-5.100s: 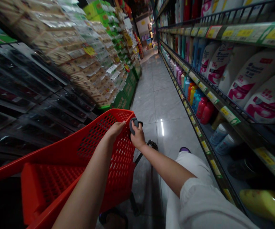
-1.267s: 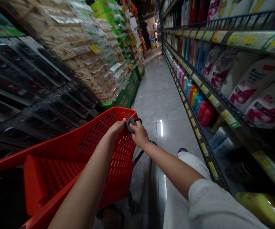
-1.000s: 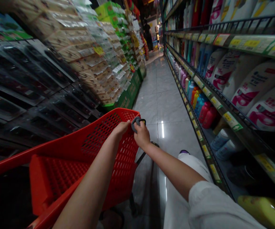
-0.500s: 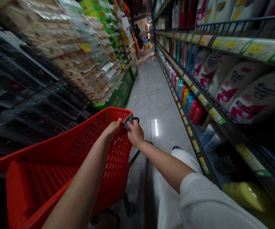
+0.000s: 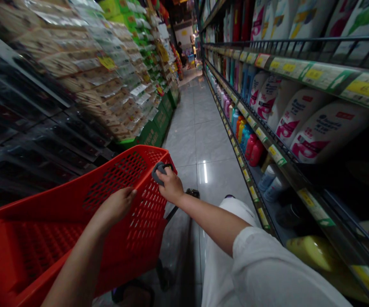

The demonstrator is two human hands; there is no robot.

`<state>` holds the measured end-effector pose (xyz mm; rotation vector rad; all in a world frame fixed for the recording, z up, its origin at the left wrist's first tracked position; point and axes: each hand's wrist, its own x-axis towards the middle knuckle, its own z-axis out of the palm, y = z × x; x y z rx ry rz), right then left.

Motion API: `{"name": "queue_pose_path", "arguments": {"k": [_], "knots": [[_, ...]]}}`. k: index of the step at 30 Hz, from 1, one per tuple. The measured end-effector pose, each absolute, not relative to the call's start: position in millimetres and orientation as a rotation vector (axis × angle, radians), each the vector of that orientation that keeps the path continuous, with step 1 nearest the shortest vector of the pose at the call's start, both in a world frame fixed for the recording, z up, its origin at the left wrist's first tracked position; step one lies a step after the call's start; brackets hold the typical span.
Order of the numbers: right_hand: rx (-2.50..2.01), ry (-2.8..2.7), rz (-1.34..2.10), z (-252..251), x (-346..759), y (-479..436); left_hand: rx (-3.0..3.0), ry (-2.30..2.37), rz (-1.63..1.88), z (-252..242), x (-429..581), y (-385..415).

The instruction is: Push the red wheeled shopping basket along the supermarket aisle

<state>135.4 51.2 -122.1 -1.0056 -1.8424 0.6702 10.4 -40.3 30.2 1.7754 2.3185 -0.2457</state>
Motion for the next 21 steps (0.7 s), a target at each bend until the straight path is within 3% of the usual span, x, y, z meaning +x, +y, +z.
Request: {"name": "queue_pose_path", "arguments": {"k": [9, 14, 21], "knots": [[-1.114, -1.627, 0.697, -125.7, 140.4, 59.8, 1.768, 2.311, -0.206, 25.7, 18.2, -40.6], [-0.828, -1.884, 0.639, -133.4, 133.4, 24.7, 1.753, 2.323, -0.139, 24.8, 15.3, -36.1], [-1.035, -1.449, 0.626, -121.1, 155.9, 74.3, 1.719, 2.333, -0.16, 26.2, 18.0, -38.6]]}}
